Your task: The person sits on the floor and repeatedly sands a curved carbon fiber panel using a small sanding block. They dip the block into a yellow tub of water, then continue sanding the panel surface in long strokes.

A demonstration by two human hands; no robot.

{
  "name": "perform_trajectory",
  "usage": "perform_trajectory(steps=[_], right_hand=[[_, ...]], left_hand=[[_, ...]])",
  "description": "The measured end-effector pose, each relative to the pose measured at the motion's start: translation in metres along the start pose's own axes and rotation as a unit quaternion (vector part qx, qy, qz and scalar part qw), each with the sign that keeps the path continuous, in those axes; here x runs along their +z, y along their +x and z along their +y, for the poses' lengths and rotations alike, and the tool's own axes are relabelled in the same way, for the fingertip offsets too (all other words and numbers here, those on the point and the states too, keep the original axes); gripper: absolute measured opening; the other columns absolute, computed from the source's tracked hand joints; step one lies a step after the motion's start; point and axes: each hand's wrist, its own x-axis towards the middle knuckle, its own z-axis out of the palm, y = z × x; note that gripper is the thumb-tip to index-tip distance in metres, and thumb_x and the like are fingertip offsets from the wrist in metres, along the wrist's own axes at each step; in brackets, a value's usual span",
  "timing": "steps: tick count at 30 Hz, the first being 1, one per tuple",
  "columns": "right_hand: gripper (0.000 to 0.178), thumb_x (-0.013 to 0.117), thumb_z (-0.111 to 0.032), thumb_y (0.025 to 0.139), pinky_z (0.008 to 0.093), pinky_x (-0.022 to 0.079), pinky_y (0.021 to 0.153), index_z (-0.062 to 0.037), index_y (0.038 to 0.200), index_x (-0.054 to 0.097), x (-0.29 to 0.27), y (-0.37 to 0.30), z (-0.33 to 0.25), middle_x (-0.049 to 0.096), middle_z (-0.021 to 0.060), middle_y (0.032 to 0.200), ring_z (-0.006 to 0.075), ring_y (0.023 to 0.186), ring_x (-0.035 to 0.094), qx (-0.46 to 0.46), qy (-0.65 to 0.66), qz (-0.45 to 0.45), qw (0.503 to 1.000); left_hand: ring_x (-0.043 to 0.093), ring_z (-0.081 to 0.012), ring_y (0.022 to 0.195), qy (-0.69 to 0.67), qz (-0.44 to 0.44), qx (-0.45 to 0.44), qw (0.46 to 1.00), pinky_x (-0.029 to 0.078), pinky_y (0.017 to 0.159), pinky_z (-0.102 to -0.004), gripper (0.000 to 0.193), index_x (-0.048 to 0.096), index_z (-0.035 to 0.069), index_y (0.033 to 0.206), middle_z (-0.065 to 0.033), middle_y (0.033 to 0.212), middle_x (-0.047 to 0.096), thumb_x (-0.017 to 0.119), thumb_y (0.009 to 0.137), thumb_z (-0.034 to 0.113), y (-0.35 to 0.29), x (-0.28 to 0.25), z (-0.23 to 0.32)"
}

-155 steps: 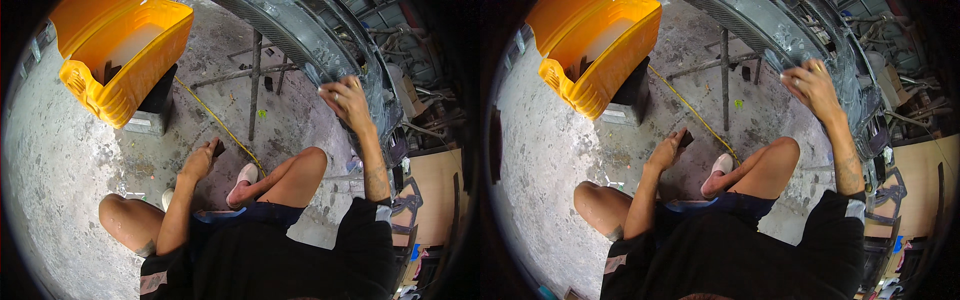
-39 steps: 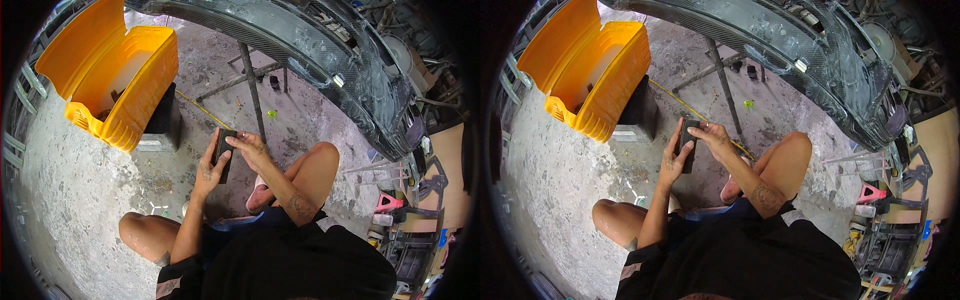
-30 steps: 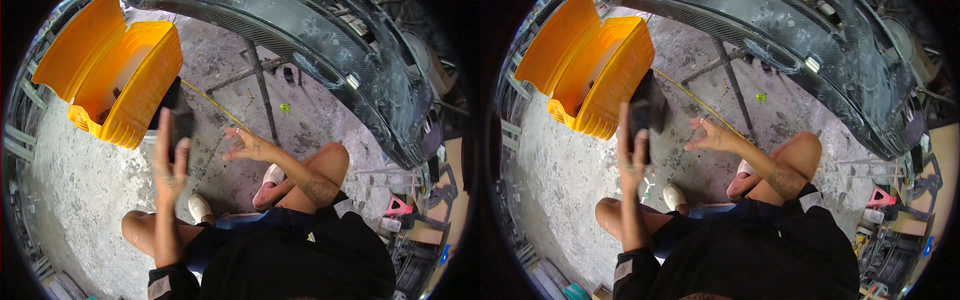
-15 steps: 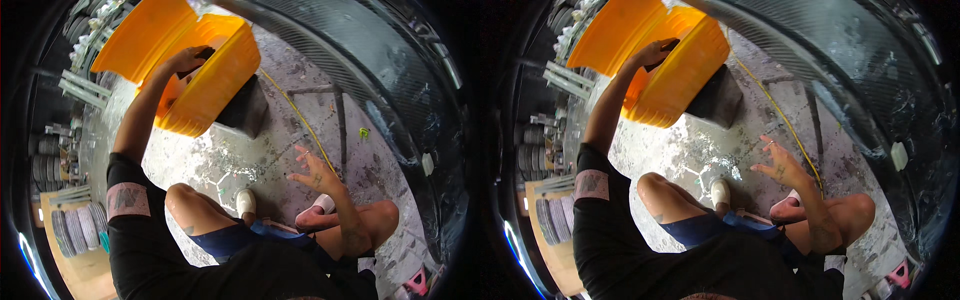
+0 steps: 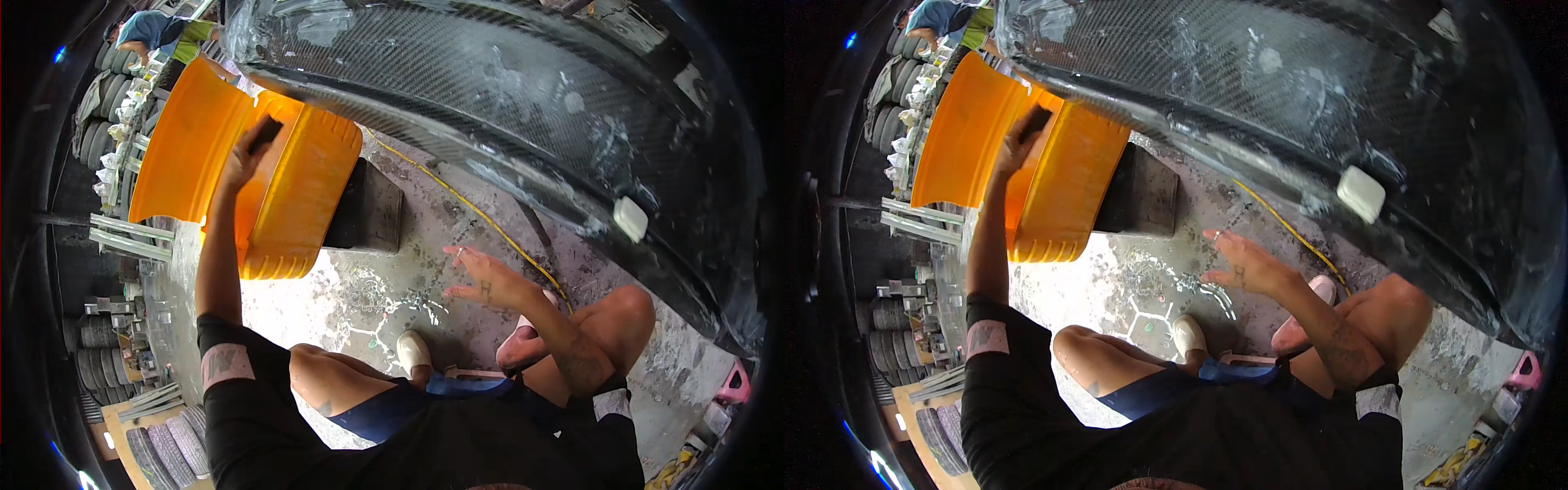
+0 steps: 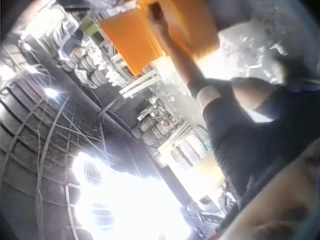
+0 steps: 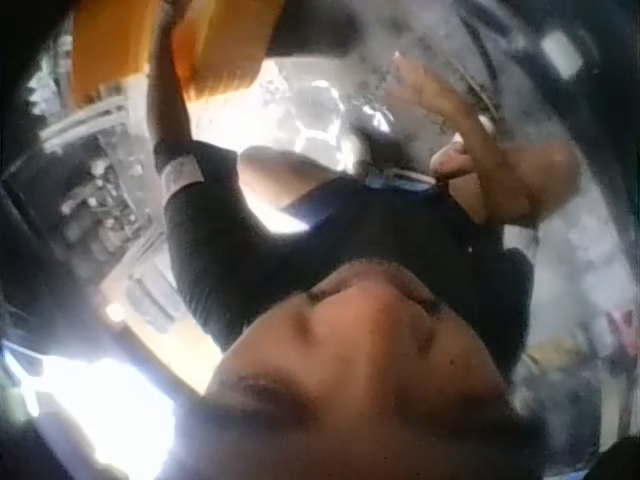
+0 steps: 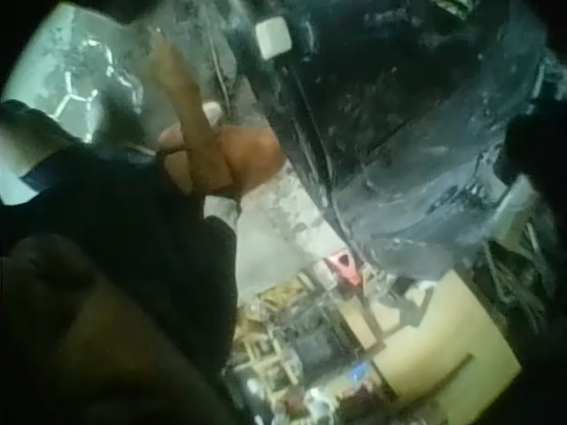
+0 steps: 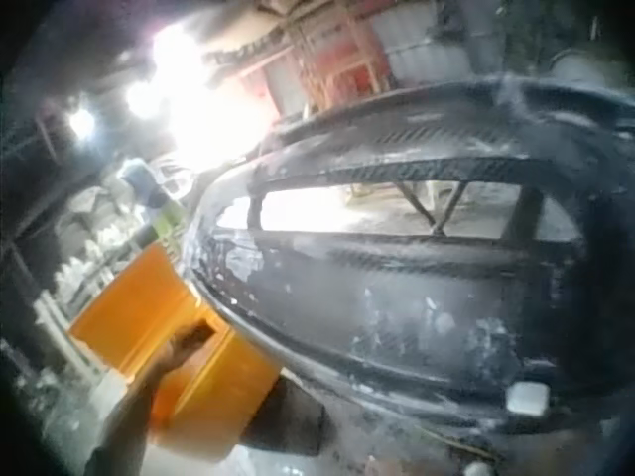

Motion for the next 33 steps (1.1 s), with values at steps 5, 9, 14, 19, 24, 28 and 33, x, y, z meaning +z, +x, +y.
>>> perform_trajectory(steps=[5,9,14,19,24,28,33], right_hand=[[0.059,0.076,-0.042,0.093,0.0371,0.058,0.081,0.0024,0.128,0.06,0.006,0.022,0.017,0.071,0.0136,0.098,0.0259,0.09,0.071,0.052,0.145,0.058,0.986],[0.035,0.07,-0.037,0.099,0.0319,0.058,0.07,-0.0035,0.107,0.066,0.025,0.05,0.051,0.072,0.0078,0.087,0.0177,0.074,0.069,0.163,0.429,0.097,0.883],[0.019,0.058,-0.023,0.103,0.0324,0.055,0.059,-0.0088,0.092,0.064,0.072,0.068,0.09,0.068,0.0052,0.079,0.017,0.063,0.064,0.159,0.607,0.15,0.764],[0.025,0.051,-0.022,0.094,0.0276,0.035,0.046,-0.0148,0.071,0.055,0.054,0.063,0.107,0.048,-0.0032,0.059,0.0112,0.05,0.046,0.179,0.516,0.183,0.817],[0.044,0.064,-0.041,0.093,0.0387,0.044,0.048,-0.0073,0.067,0.054,0.05,0.058,0.081,0.051,0.004,0.054,0.0187,0.05,0.054,0.236,0.171,0.204,0.935],[0.051,0.071,-0.05,0.09,0.048,0.053,0.06,-0.0002,0.08,0.067,0.056,0.054,0.115,0.059,0.0132,0.058,0.0299,0.058,0.063,0.116,0.105,0.215,0.964],[0.076,0.08,-0.045,0.089,0.0413,0.049,0.106,-0.0025,0.144,0.05,0.038,0.042,0.124,0.058,0.0252,0.136,0.0297,0.125,0.06,-0.036,-0.219,0.195,0.955]], left_hand=[[0.064,-0.028,0.116,-0.028,-0.153,0.041,0.987,0.048,0.103,-0.0378,0.058,0.052,0.01,0.152,-0.0145,0.131,0.067,0.066,0.096,0.006,0.04,-0.058,0.217],[0.062,-0.0313,0.121,0.07,-0.308,0.129,0.94,0.049,0.106,-0.0454,0.062,0.053,0.024,0.151,-0.0102,0.132,0.067,0.066,0.092,0.009,0.025,-0.01,0.318],[0.063,-0.0321,0.114,0.215,-0.325,0.233,0.891,0.053,0.099,-0.0424,0.066,0.05,0.032,0.153,-0.0081,0.116,0.062,0.06,0.092,0.01,-0.007,0.116,0.349],[0.064,-0.0327,0.108,0.177,-0.279,0.129,0.935,0.055,0.094,-0.0438,0.067,0.046,0.035,0.155,-0.0111,0.113,0.062,0.062,0.094,0.013,-0.03,0.12,0.356],[0.063,-0.0458,0.117,0.046,-0.185,-0.083,0.978,0.054,0.097,-0.0504,0.072,0.039,0.033,0.158,-0.0268,0.132,0.062,0.065,0.094,0.013,-0.117,0.156,0.329],[0.064,-0.0478,0.112,-0.091,-0.083,-0.137,0.983,0.055,0.092,-0.0499,0.07,0.041,0.033,0.157,-0.0267,0.127,0.062,0.067,0.095,0.016,-0.161,0.213,0.337],[0.066,-0.0463,0.112,-0.107,-0.086,-0.329,0.934,0.054,0.095,-0.0468,0.069,0.042,0.02,0.158,-0.0288,0.131,0.063,0.065,0.094,0.006,-0.214,0.287,0.365]])
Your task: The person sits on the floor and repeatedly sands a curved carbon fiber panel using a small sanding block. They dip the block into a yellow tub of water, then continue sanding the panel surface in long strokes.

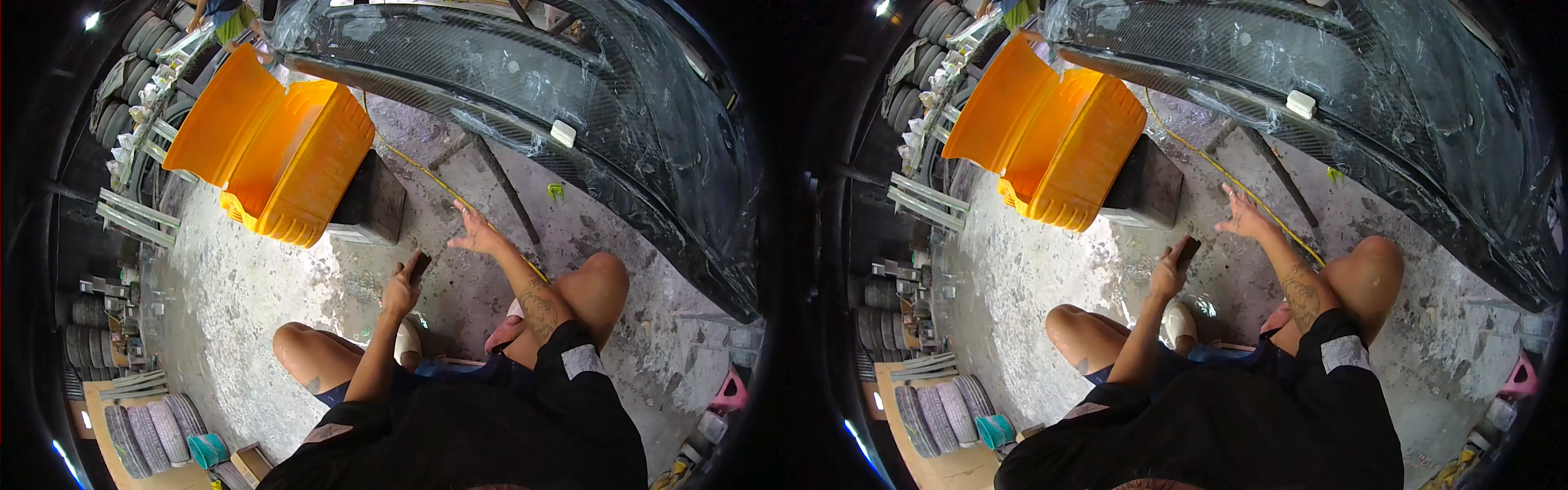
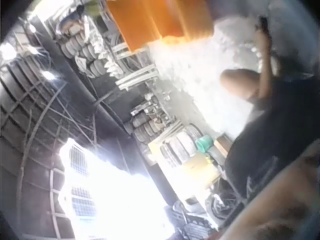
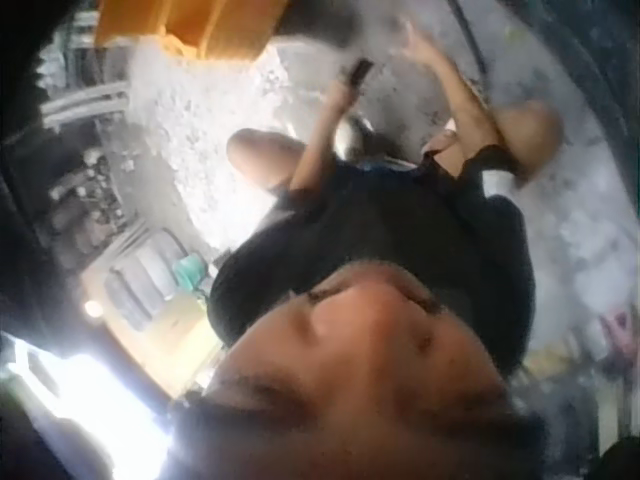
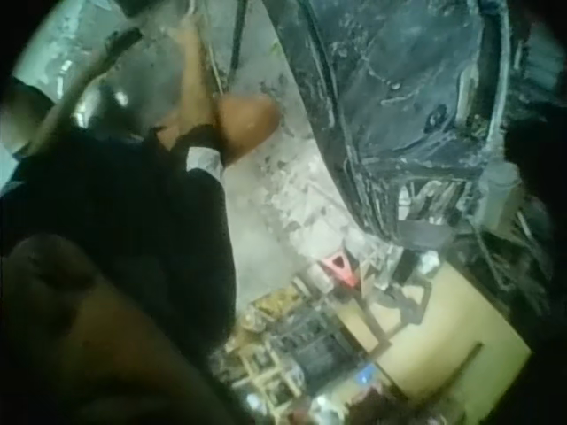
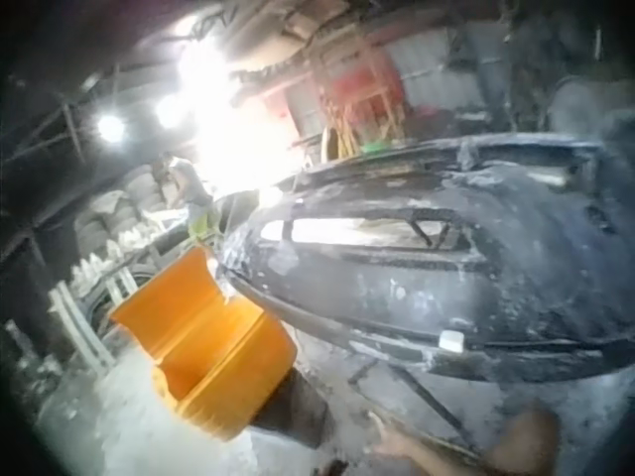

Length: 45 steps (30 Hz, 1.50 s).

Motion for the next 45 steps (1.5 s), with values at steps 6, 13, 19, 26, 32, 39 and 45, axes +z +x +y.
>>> perform_trajectory(steps=[6,13,19,26,32,39,45], right_hand=[[0.116,0.093,-0.046,0.074,0.0499,0.043,0.113,-0.0022,0.159,0.028,-0.116,0.045,-0.079,0.037,0.0261,0.159,0.0392,0.143,0.043,0.095,0.314,0.089,0.94],[0.094,0.084,-0.043,0.085,0.0536,0.03,0.124,-0.01,0.158,0.035,-0.226,-0.014,-0.091,0.04,0.0094,0.162,0.0304,0.15,0.036,-0.089,0.611,0.216,0.756],[0.071,0.07,-0.049,0.095,0.051,0.032,0.123,-0.0112,0.15,0.046,-0.236,0.009,-0.121,0.051,0.0071,0.151,0.026,0.14,0.047,-0.094,0.73,0.283,0.615],[0.056,0.057,-0.046,0.104,0.0502,0.039,0.118,-0.0084,0.144,0.048,-0.26,0.005,-0.128,0.057,0.0085,0.144,0.0266,0.132,0.054,-0.039,0.675,0.387,0.627],[0.071,0.064,-0.052,0.099,0.0553,0.038,0.119,-0.0073,0.15,0.043,-0.247,0.006,-0.115,0.053,0.0096,0.148,0.0303,0.136,0.052,-0.075,0.673,0.326,0.66],[0.086,0.065,-0.061,0.094,0.0589,0.037,0.12,-0.0086,0.156,0.036,-0.251,-0.001,-0.089,0.048,0.0101,0.155,0.0324,0.141,0.048,-0.125,0.612,0.238,0.744],[0.043,0.063,-0.019,0.104,0.0361,0.044,0.113,0.0015,0.142,0.055,-0.291,-0.076,-0.043,0.058,0.0124,0.145,0.0214,0.132,0.056,0.023,0.339,0.065,0.938]], left_hand=[[0.065,-0.0439,0.111,-0.155,0.128,0.08,0.976,0.052,0.097,-0.0452,0.068,0.042,0.016,0.157,-0.0277,0.125,0.065,0.065,0.094,0.005,-0.016,0.021,-0.017],[0.064,-0.0453,0.112,-0.145,0.059,0.11,0.981,0.052,0.096,-0.0471,0.071,0.041,0.018,0.158,-0.0278,0.124,0.065,0.066,0.092,0.005,-0.019,0.058,-0.029],[0.066,-0.0452,0.112,-0.135,0.0,0.054,0.989,0.053,0.097,-0.047,0.073,0.043,0.019,0.157,-0.0282,0.124,0.066,0.068,0.09,0.006,-0.034,0.097,-0.073],[0.065,-0.0476,0.109,-0.164,0.017,0.093,0.982,0.055,0.094,-0.0476,0.073,0.044,0.019,0.156,-0.0296,0.12,0.066,0.067,0.088,0.003,-0.038,0.096,-0.079],[0.064,-0.0485,0.114,-0.139,0.017,0.052,0.989,0.053,0.097,-0.0485,0.074,0.041,0.019,0.158,-0.0309,0.127,0.064,0.066,0.09,0.004,-0.04,0.092,-0.095],[0.062,-0.049,0.12,-0.187,-0.012,0.072,0.98,0.051,0.101,-0.0485,0.073,0.041,0.016,0.158,-0.0318,0.128,0.064,0.065,0.09,0.005,-0.022,0.092,-0.086],[0.065,-0.0456,0.116,-0.103,-0.058,-0.042,0.992,0.052,0.099,-0.0486,0.075,0.042,0.025,0.157,-0.0288,0.125,0.066,0.07,0.088,0.013,-0.039,0.126,-0.117]])
